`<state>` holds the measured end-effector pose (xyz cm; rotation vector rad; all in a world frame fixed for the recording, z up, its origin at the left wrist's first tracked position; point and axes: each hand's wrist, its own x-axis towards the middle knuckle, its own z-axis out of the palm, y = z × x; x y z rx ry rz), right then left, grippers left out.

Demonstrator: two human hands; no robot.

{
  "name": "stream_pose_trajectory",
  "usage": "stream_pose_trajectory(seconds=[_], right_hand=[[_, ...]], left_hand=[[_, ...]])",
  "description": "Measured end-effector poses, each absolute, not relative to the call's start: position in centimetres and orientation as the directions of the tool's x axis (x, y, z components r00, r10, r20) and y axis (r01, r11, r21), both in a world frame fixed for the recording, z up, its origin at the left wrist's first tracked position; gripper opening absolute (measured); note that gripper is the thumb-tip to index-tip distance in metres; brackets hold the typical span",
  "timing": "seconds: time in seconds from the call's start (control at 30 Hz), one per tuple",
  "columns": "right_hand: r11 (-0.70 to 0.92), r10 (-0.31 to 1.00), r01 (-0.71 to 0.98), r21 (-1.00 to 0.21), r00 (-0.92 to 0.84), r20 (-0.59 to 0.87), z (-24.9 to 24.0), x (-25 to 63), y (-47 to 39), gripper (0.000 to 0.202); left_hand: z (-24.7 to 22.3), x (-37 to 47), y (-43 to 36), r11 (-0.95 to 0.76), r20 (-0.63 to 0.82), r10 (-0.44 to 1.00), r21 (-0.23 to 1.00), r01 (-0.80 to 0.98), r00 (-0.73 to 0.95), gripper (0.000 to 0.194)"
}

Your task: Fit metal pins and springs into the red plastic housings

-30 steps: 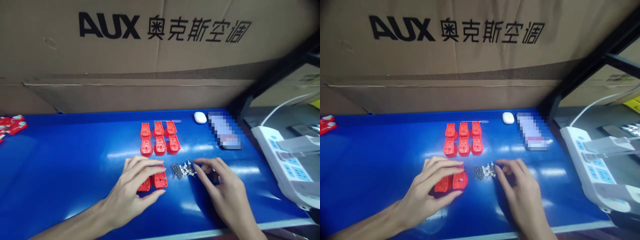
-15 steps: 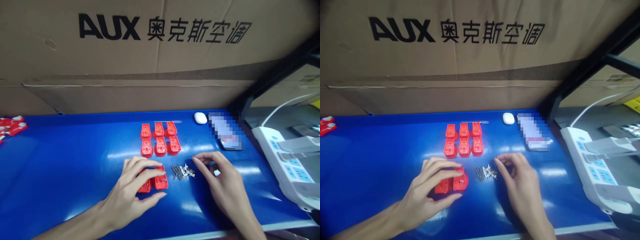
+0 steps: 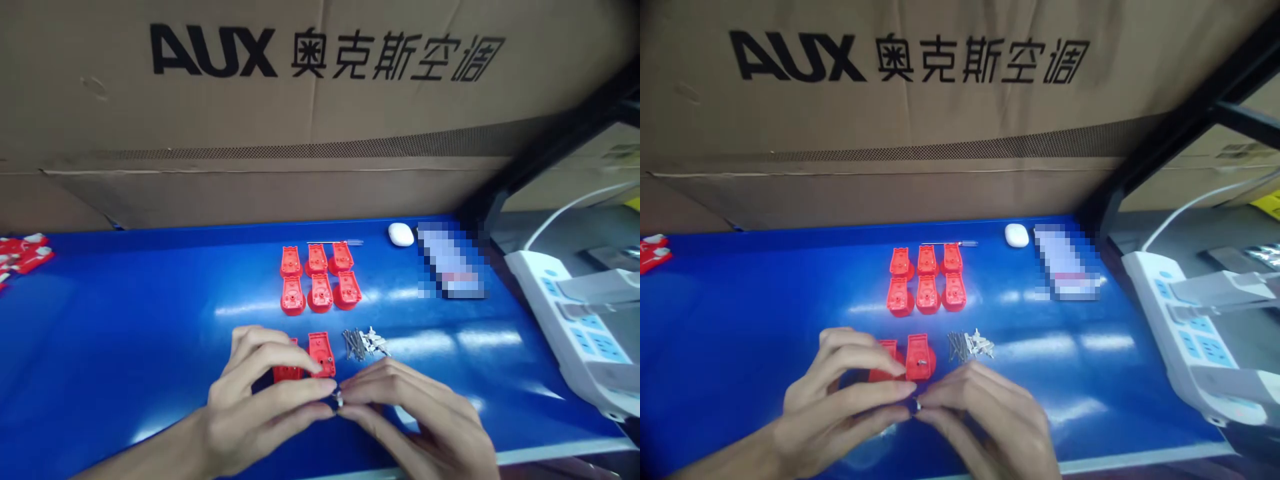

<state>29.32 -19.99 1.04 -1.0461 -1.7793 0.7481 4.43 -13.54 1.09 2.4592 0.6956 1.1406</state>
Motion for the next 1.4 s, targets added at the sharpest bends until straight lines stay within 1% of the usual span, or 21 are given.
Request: stream_pose_trajectory(seconds=[0.1,0.3,0.4,0.5,0.6,0.7,0.8,0.93,1.0,1.1,1.2,1.27,1.33,1.4], right_hand=[[0.437,0.899,0.379,-0.816,-0.207,0.385,0.9,29.2,-20.0,0.028],[0.488,0.873,0.397,-0.778,-0.235,0.428,1.1,29.1,-20.1,0.025],[0.508,0.861,0.423,-0.750,-0.253,0.441,1.0,29.2,-20.4,0.028],[0.542,0.840,0.471,-0.696,-0.272,0.469,1.0,29.6,-20.7,0.029],[0.545,0.838,0.503,-0.671,-0.305,0.452,1.2,29.7,-20.7,0.032],[0.518,0.855,0.461,-0.721,-0.305,0.419,1.4,29.3,-20.4,0.036],[0.409,0.913,0.423,-0.809,-0.184,0.365,1.3,28.6,-20.3,0.026],[0.220,0.976,0.326,-0.919,-0.076,0.206,1.1,27.9,-20.5,0.013],[0.144,0.989,0.287,-0.947,-0.057,0.133,1.2,27.7,-20.7,0.011],[0.088,0.996,0.240,-0.967,-0.042,0.080,1.3,27.3,-21.0,0.008],[0.095,0.995,0.139,-0.986,0.000,0.096,1.1,26.8,-21.1,0.006],[0.146,0.989,0.073,-0.987,-0.008,0.145,0.9,26.5,-21.0,0.011],[0.211,0.977,0.042,-0.977,-0.008,0.211,0.6,26.1,-20.9,0.017],[0.251,0.967,0.035,-0.967,0.036,0.252,0.3,25.6,-20.9,0.020]], left_hand=[[1.2,4.5,-13.6,-0.843,0.637,0.533,0.454,0.288,0.556,0.026],[1.0,4.6,-13.5,-0.830,0.624,0.550,0.485,0.276,0.555,0.021],[1.1,4.7,-13.4,-0.830,0.627,0.550,0.483,0.278,0.552,0.014],[1.1,4.8,-13.3,-0.833,0.619,0.542,0.487,0.263,0.569,0.018],[1.1,4.8,-13.3,-0.839,0.625,0.524,0.495,0.226,0.579,0.021],[1.2,4.8,-13.2,-0.845,0.625,0.513,0.487,0.219,0.588,0.017],[1.4,4.6,-13.2,-0.848,0.617,0.512,0.471,0.241,0.598,0.017],[1.5,4.2,-13.4,-0.857,0.639,0.512,0.425,0.292,0.574,0.026],[1.5,3.9,-13.6,-0.860,0.623,0.506,0.414,0.298,0.596,0.030],[1.6,3.4,-13.7,-0.877,0.601,0.474,0.390,0.281,0.644,0.032],[1.6,3.2,-13.8,-0.884,0.622,0.465,0.366,0.291,0.630,0.031],[1.8,3.3,-13.9,-0.874,0.646,0.484,0.387,0.293,0.590,0.024],[2.0,3.5,-13.9,-0.859,0.654,0.510,0.422,0.290,0.558,0.018],[2.2,3.7,-13.9,-0.849,0.647,0.525,0.444,0.287,0.552,0.018]])
